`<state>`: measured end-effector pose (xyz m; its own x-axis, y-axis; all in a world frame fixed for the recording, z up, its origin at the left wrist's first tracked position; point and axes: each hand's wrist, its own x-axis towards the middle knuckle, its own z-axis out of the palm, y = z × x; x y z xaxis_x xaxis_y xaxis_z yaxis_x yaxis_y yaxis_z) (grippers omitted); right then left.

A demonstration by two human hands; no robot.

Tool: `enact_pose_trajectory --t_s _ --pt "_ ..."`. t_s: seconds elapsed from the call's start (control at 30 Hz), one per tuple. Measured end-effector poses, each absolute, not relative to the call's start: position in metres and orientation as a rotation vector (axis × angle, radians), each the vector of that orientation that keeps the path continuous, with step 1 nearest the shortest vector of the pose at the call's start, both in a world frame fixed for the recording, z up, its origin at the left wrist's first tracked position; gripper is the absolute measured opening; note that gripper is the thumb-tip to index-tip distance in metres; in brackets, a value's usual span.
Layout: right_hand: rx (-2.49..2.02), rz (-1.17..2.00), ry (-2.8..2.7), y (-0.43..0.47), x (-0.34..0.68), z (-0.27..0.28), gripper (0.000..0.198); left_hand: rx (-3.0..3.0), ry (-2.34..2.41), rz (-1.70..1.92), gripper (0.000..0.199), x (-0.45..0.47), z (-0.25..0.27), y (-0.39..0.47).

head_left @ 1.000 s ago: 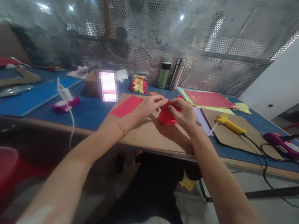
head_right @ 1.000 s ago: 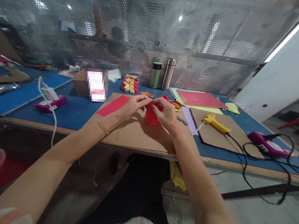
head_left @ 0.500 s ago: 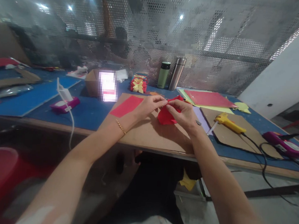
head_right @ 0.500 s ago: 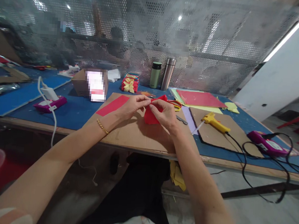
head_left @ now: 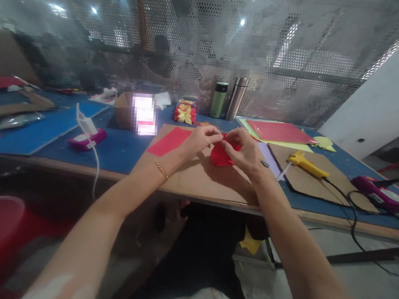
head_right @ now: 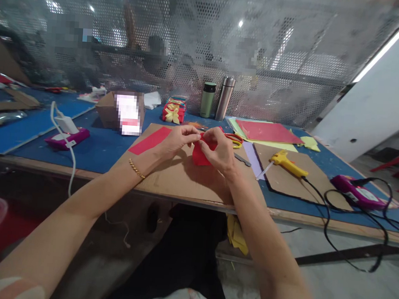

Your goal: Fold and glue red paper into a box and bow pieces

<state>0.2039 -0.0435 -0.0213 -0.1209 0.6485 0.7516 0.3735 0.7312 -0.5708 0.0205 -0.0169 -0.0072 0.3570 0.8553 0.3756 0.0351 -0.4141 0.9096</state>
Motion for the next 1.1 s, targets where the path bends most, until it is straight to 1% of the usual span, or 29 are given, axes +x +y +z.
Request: enact_pose_trajectory --t_s 0.3,0.53,0.63,0.73,0.83,1.0,1.1 --pt "-0.812 0.297 -1.779 -0.044 0.206 -0.02 0.027 1.82 0.817 1.168 0.008 0.021 -0.009 -0.015" --pt "-0.855 0.255 -1.764 -0.04 0.208 -0.02 0.037 1.989 0.746 1.214 0.013 0.022 -0.014 -0.005" --pt "-0.846 0.233 -1.748 -0.039 0.208 -0.02 0.043 2.067 0.749 1.259 0.013 0.024 -0.015 -0.005" --pt "-0.84 0.235 -1.756 -0.039 0.208 -0.021 0.045 2.123 0.761 1.297 0.012 0.024 -0.015 -0.005" --pt "-0.823 0.236 -1.77 -0.038 0.209 -0.022 0.04 2.166 0.778 1.297 0.012 0.023 -0.015 -0.005" --pt "-0.815 0.148 -1.778 -0.034 0.212 -0.023 0.018 2.21 0.784 1.304 0.013 0.022 -0.015 -0.006" --pt "-0.828 0.07 -1.779 -0.031 0.213 -0.022 0.01 2.205 0.794 1.315 0.014 0.022 -0.015 -0.007"
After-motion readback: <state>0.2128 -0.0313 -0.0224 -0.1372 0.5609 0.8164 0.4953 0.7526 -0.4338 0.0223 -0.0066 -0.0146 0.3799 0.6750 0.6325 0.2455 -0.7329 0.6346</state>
